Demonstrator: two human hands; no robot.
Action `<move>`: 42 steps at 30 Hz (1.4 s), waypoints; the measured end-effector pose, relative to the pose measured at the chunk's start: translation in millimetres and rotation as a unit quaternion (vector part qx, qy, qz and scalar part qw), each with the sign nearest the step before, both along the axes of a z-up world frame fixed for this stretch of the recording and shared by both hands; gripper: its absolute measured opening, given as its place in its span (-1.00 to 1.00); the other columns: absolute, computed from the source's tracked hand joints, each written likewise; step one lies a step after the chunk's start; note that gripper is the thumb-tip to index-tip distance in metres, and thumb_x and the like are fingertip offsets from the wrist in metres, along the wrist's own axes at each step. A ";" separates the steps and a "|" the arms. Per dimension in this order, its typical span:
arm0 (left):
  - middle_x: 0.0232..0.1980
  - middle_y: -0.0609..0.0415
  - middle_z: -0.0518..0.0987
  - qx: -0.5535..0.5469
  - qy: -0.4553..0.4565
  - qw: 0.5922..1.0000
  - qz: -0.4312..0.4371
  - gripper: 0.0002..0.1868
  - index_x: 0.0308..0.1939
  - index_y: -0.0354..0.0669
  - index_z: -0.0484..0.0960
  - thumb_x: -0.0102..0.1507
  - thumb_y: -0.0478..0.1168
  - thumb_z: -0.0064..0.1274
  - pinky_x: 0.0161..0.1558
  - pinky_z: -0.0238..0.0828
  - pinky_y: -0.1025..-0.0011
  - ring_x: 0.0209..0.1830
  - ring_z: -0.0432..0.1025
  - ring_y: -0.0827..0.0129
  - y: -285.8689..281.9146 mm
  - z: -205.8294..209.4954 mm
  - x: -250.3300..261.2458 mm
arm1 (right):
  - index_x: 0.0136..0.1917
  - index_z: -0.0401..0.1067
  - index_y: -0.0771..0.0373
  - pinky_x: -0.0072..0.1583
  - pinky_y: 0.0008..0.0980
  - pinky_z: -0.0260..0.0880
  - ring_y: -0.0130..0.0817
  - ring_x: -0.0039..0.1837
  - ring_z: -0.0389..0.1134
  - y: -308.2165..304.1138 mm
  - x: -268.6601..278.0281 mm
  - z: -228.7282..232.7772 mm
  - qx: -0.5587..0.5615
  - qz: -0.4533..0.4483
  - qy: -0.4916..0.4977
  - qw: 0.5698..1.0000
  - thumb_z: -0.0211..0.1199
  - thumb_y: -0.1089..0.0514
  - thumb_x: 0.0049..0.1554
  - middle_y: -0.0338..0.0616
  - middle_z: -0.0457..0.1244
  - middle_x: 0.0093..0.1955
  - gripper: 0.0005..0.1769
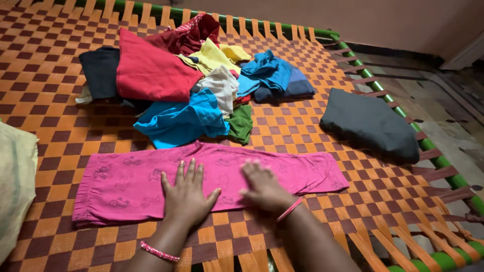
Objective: The person folds a pink t-shirt and a blue t-shirt on a woven cot. Each shirt is smoothed, folded into a compact rectangle, and placed into a fabric storage basket. The person handles the shirts one at a time and repeats the folding steps for each item.
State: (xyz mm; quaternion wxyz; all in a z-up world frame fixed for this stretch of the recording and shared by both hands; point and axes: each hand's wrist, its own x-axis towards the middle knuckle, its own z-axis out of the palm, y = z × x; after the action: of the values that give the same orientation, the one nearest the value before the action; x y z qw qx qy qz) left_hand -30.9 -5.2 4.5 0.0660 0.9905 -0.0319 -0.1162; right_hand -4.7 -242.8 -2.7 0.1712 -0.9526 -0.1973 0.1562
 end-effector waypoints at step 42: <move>0.71 0.14 -0.27 0.055 -0.025 0.969 0.241 -0.15 0.61 0.17 -0.12 0.34 0.43 -0.52 0.48 -0.45 -0.36 0.70 -0.38 0.21 136.2 12.0 3.0 | 0.67 -0.29 -0.37 0.57 0.31 -0.58 -0.20 0.74 -0.59 50.8 17.9 -4.9 -0.218 -0.085 -0.053 0.971 -0.07 -0.64 0.08 -0.29 -0.53 0.76 0.04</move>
State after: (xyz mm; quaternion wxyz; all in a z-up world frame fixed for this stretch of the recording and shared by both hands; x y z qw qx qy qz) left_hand -27.9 130.9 16.5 0.0370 0.9738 0.2122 -0.0734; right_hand 13.2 -192.0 -7.6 -0.0389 -0.9871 -0.0851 0.1298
